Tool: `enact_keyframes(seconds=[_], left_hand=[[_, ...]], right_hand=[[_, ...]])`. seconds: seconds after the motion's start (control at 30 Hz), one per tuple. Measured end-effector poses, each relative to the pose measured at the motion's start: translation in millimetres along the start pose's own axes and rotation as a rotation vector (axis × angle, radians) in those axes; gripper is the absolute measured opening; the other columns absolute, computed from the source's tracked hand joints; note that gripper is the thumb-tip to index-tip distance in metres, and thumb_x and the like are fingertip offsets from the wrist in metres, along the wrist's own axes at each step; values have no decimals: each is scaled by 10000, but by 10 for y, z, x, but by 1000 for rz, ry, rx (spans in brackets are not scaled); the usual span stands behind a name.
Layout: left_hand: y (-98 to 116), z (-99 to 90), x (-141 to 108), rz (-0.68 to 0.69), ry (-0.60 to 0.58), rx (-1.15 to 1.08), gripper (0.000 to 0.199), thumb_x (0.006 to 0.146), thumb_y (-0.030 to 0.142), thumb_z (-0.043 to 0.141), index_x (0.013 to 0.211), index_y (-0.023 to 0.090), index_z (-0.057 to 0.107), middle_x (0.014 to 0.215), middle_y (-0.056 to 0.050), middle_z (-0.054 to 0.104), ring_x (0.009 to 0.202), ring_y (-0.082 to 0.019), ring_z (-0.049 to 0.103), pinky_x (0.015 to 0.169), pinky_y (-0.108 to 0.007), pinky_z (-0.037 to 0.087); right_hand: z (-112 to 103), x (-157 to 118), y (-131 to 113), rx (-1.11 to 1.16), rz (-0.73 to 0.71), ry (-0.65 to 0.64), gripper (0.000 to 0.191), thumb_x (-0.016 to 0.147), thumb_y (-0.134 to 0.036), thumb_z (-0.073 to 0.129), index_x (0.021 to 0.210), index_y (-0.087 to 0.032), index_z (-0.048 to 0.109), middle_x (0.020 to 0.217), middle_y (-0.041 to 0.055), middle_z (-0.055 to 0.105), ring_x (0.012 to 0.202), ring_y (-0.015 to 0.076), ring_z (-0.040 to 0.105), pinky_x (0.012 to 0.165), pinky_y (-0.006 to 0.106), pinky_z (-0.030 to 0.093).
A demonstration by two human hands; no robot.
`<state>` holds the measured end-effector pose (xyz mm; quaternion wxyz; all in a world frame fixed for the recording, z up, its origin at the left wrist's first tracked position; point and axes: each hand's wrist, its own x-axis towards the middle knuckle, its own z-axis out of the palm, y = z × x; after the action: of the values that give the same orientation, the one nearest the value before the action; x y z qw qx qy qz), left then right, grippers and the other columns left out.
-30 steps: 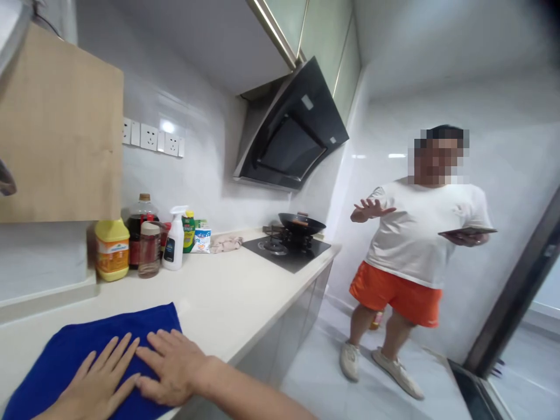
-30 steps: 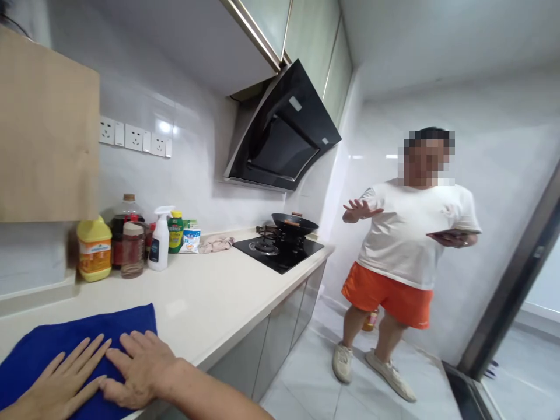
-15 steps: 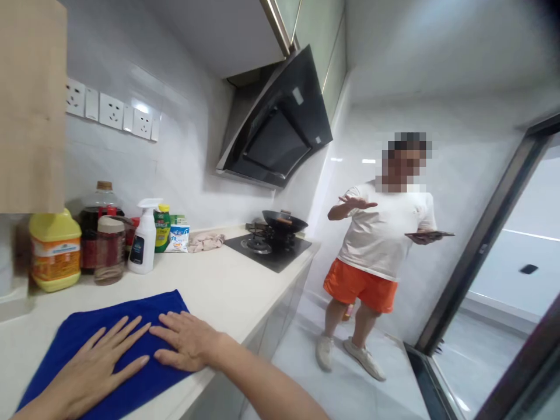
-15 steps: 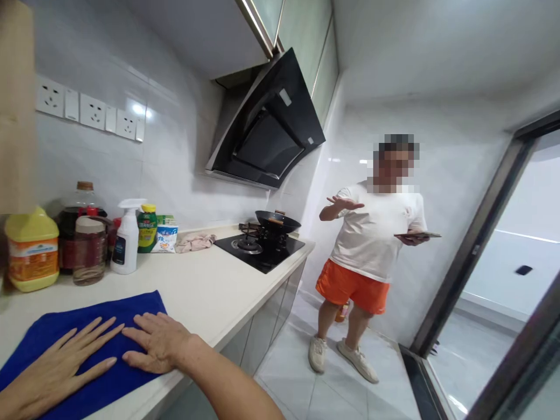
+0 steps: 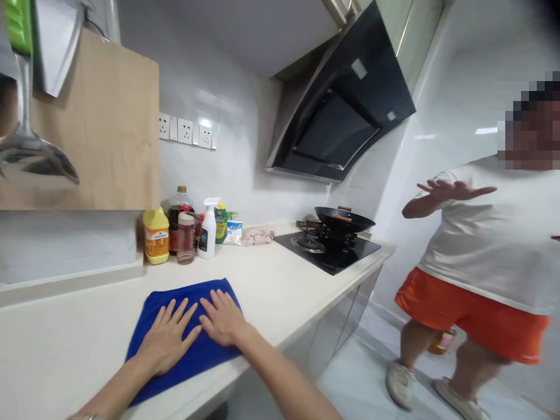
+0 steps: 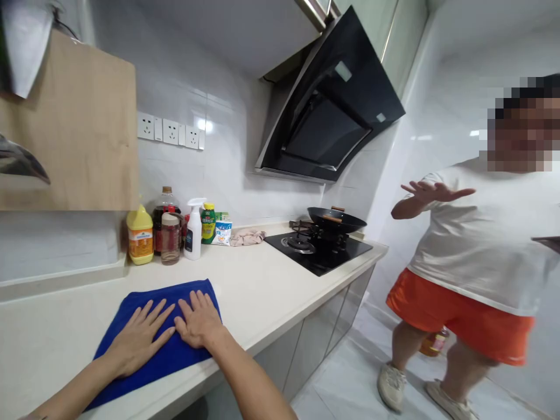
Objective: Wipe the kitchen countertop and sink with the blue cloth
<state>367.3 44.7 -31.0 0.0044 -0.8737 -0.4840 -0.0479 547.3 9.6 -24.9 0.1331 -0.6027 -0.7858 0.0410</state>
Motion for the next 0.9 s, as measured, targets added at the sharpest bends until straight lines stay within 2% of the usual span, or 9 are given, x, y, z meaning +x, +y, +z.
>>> enact_keyframes(seconds=[0.17, 0.33, 0.67, 0.9], left_hand=[[41, -12, -278, -23, 6, 10, 695, 922, 598, 338, 1517, 241, 302, 1614, -42, 184, 1504, -302, 100, 1243, -502, 128], [78, -34, -447, -48, 12, 19, 685, 923, 587, 342, 1512, 240, 311, 1609, -40, 188, 1501, -308, 108, 1240, -509, 149], [62, -23, -487, -26, 33, -4, 684, 925, 608, 329, 1508, 250, 330, 1608, -55, 207, 1499, -316, 130, 1233, -524, 164], [-151, 69, -507, -7, 90, -84, 699, 911, 636, 368, 1491, 246, 388, 1592, -82, 275, 1490, -345, 184, 1210, -553, 218]], right_hand=[[-11, -193, -118, 35, -44, -8, 627, 1018, -476, 270, 1543, -133, 284, 1620, 181, 166, 1505, 322, 78, 1235, 511, 101], [-2, -249, -182, 53, -84, -12, 620, 1020, -481, 278, 1543, -148, 283, 1621, 172, 158, 1508, 308, 75, 1234, 523, 103], [-16, -260, -199, 44, -92, -28, 616, 1022, -465, 298, 1547, -143, 272, 1616, 195, 142, 1506, 324, 66, 1232, 521, 96], [43, -29, -256, 26, -167, -82, 637, 1014, -469, 311, 1557, -144, 240, 1626, 194, 101, 1506, 336, 17, 1230, 529, 70]])
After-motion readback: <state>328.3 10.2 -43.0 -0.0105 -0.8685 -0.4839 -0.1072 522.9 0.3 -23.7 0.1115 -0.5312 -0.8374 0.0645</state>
